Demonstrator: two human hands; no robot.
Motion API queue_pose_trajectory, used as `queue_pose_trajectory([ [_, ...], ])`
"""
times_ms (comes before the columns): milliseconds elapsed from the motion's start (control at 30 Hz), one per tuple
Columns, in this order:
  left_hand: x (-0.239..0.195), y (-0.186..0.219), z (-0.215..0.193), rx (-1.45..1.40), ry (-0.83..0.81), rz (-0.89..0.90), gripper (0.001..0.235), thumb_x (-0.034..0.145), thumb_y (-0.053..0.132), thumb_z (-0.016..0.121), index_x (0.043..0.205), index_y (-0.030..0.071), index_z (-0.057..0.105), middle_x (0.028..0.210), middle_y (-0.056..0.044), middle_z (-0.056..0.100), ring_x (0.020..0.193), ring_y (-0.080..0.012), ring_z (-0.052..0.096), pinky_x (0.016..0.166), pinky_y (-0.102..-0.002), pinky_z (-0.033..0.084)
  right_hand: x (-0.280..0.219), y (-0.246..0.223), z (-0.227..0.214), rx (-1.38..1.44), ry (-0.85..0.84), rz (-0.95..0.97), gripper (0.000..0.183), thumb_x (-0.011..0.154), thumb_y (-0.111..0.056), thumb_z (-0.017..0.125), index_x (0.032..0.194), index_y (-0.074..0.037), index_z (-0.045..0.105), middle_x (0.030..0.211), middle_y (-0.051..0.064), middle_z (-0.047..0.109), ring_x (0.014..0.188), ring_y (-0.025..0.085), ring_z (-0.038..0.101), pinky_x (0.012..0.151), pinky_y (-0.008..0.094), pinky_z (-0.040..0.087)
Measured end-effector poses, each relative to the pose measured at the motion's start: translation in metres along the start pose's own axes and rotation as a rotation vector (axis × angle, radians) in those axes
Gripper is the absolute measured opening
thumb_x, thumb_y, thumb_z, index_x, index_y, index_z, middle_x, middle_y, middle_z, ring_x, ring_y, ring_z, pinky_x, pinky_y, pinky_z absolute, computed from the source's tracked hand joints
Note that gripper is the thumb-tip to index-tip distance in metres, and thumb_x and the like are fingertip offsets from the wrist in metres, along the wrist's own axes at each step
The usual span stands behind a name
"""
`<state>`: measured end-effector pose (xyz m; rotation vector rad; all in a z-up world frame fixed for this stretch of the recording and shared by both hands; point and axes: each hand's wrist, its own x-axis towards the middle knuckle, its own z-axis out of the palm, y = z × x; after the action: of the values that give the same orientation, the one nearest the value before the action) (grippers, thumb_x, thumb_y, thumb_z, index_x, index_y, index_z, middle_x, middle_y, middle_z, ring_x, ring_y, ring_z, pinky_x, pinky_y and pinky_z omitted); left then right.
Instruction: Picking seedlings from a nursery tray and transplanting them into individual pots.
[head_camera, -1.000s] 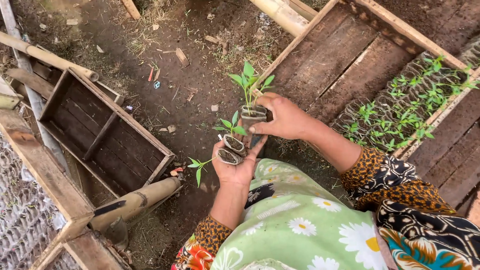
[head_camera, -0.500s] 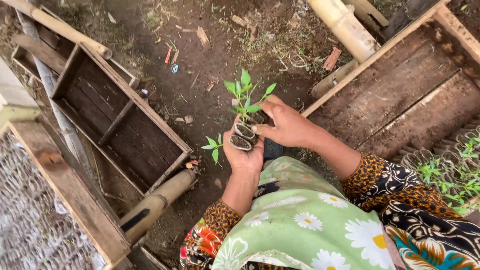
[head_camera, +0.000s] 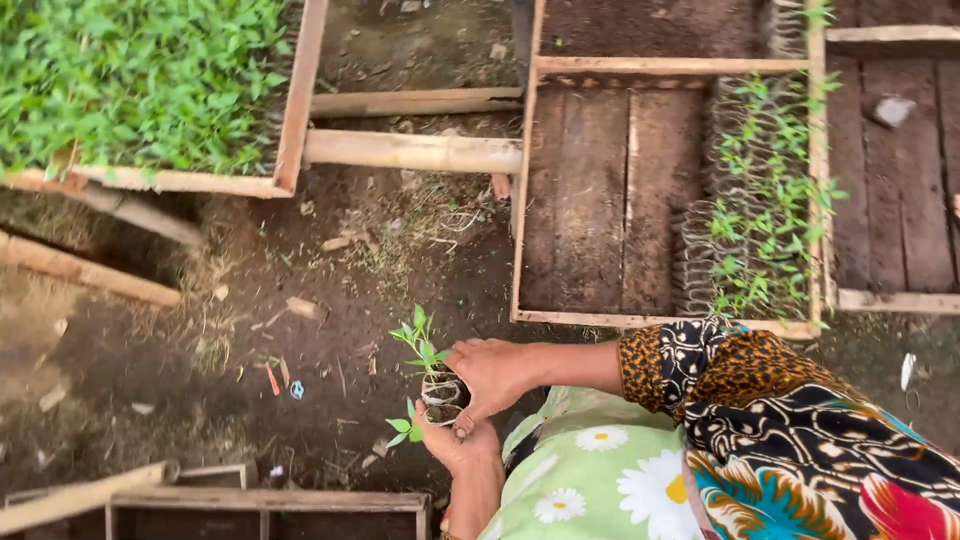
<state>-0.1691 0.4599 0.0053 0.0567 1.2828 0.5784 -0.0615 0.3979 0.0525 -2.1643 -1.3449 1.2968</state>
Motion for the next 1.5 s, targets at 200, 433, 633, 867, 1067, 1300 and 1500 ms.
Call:
queue_pose_trajectory([
  [200,0.005,0.0,-0.003,0.194,-0.195,-0.059,0.037,0.097,0.039,0.052,0.121,0.013,0.064,0.125,-0.01,0.068,0.117,-0.0278,0.063,0.102,-0.039,0.049,-0.05,-0.019,0.008,0.375,0.298,0.129,0.11,0.077,-0.066,0.07,0.145,0.013,0.036,0.136,0.033,0.05,0.136,0.045,0.045,0.112,0.052,0.04],
  [433,0.015,-0.012,-0.013,0.344,-0.41,-0.153,0.041,0.1,0.039,0.048,0.128,0.012,0.06,0.13,-0.011,0.064,0.122,-0.0299,0.059,0.105,-0.044,0.047,-0.074,-0.006,0.029,0.39,0.38,0.247,0.124,0.063,-0.08,0.067,0.144,0.009,0.04,0.135,0.029,0.053,0.134,0.042,0.048,0.109,0.054,0.044],
  [633,0.021,-0.033,-0.018,0.405,-0.532,-0.177,0.045,0.102,0.04,0.044,0.135,0.012,0.055,0.136,-0.012,0.061,0.126,-0.0319,0.055,0.108,-0.048,0.045,-0.095,0.005,0.037,0.523,0.494,0.276,0.109,0.069,-0.058,0.079,0.144,0.011,0.039,0.133,0.03,0.056,0.132,0.043,0.051,0.108,0.053,0.044],
  [867,-0.008,-0.063,0.006,0.607,-0.703,-0.135,0.053,0.104,0.045,0.037,0.145,0.013,0.048,0.147,-0.014,0.052,0.136,-0.0333,0.046,0.115,-0.052,0.038,-0.126,0.047,0.043,0.782,0.736,0.153,0.108,0.068,-0.047,0.082,0.142,0.017,0.037,0.138,0.037,0.05,0.134,0.05,0.046,0.111,0.055,0.041],
  [1067,0.044,-0.101,0.024,0.827,-0.441,0.019,0.086,0.092,0.061,0.058,0.157,0.02,0.019,0.162,-0.012,0.012,0.152,-0.0333,0.016,0.122,-0.061,0.017,-0.208,0.137,0.044,0.958,0.861,0.333,0.102,0.077,-0.033,0.085,0.149,0.015,0.029,0.146,0.036,0.042,0.141,0.047,0.039,0.115,0.054,0.038],
  [1300,0.021,-0.196,0.027,0.58,-0.274,-0.231,0.127,0.079,0.086,0.052,0.161,0.014,-0.012,0.167,-0.017,-0.018,0.155,-0.0348,-0.01,0.122,-0.064,0.005,-0.335,0.225,0.037,1.024,1.252,0.548,0.072,0.086,-0.014,0.072,0.142,0.013,0.037,0.137,0.037,0.051,0.135,0.051,0.044,0.117,0.063,0.032],
  [1500,0.192,-0.234,-0.024,0.439,-0.208,-0.177,0.109,0.083,0.079,0.061,0.159,0.011,0.022,0.166,-0.017,0.015,0.152,-0.0354,0.021,0.125,-0.06,0.016,-0.365,0.336,0.147,0.813,1.489,0.73,0.071,0.08,-0.016,0.077,0.14,0.011,0.05,0.128,0.035,0.057,0.129,0.049,0.049,0.11,0.064,0.034],
])
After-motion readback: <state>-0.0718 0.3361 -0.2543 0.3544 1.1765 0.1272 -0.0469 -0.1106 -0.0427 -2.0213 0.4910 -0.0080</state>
